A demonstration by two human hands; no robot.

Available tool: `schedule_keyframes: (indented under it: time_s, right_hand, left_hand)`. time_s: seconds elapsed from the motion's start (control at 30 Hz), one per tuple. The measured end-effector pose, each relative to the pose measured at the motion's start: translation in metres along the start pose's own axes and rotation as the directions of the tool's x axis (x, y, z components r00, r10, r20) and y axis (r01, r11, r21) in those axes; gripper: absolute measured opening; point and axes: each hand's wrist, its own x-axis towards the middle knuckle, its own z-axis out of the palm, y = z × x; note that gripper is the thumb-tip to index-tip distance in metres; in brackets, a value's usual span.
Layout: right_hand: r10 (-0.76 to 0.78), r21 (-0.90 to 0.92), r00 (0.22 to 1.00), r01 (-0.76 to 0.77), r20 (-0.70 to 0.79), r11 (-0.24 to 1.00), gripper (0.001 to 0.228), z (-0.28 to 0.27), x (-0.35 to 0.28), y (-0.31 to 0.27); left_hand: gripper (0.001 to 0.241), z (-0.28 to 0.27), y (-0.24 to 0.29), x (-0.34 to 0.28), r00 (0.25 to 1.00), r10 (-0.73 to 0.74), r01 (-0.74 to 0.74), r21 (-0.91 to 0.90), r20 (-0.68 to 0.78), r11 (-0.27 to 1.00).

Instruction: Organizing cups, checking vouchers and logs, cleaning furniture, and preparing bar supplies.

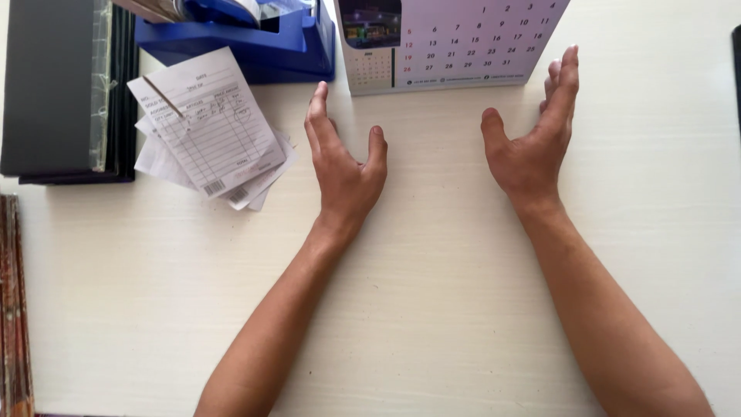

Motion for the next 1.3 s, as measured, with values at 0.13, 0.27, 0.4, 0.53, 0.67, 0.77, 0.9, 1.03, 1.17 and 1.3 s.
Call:
schedule_keyframes:
  time_s: [0.13,0.27,0.4,0.53,0.67,0.77,0.9,1.03,1.17,1.3]
  right_hand:
    - [-0.02,-0.004,1.0,0.02,-0.02,1.0,0.099,0.008,0.014,0.004]
    - [-0.041,-0.03,0.998,0.04,-0.038,0.999,0.1,0.013,0.022,0.007]
    - [-0.059,-0.01,0.998,0.059,-0.018,0.998,0.097,0.011,0.023,-0.001]
    - [-0.06,-0.009,0.998,0.06,-0.007,0.998,0.094,0.012,0.024,0.001]
    - [-0.046,-0.023,0.999,0.046,-0.006,0.999,0.09,0.011,0.023,-0.002]
    - [-0.045,-0.025,0.999,0.045,-0.011,0.999,0.086,0.011,0.024,-0.002]
    - [-0.04,-0.021,0.999,0.039,-0.02,0.999,0.083,0.012,0.024,-0.001]
    - [-0.055,-0.021,0.998,0.055,-0.031,0.998,0.081,0.012,0.025,-0.001]
    - [-0.046,-0.031,0.999,0.046,-0.027,0.998,0.079,0.007,0.029,-0.004]
    - [-0.021,-0.05,0.999,0.022,0.024,0.998,0.077,-0.009,0.032,-0.02]
  left_hand:
    - [0.083,0.012,-0.009,0.013,0.999,0.04,-0.039,0.027,-0.032,0.999]
    - [0.086,0.018,-0.01,0.023,1.0,-0.017,0.018,0.027,-0.016,0.999]
    - [0.085,0.015,-0.003,0.026,0.999,-0.045,0.045,0.011,-0.028,0.999]
    - [0.083,0.019,-0.002,0.027,0.996,-0.09,0.09,-0.014,-0.008,0.996]
    - [0.083,0.023,-0.007,0.028,1.0,-0.015,0.015,0.026,0.016,1.0]
    - [0.081,0.026,-0.013,0.028,0.999,0.026,-0.027,0.041,0.032,0.999]
    - [0.08,0.028,-0.019,0.027,0.997,0.065,-0.067,0.05,0.051,0.996]
    - [0.079,0.023,-0.01,0.029,0.998,0.03,-0.032,0.04,0.058,0.999]
    - [0.075,0.02,-0.002,0.032,0.998,-0.004,0.003,0.015,0.061,1.0]
    - [0.074,0.017,0.006,0.028,0.999,0.009,-0.01,0.03,0.039,1.0]
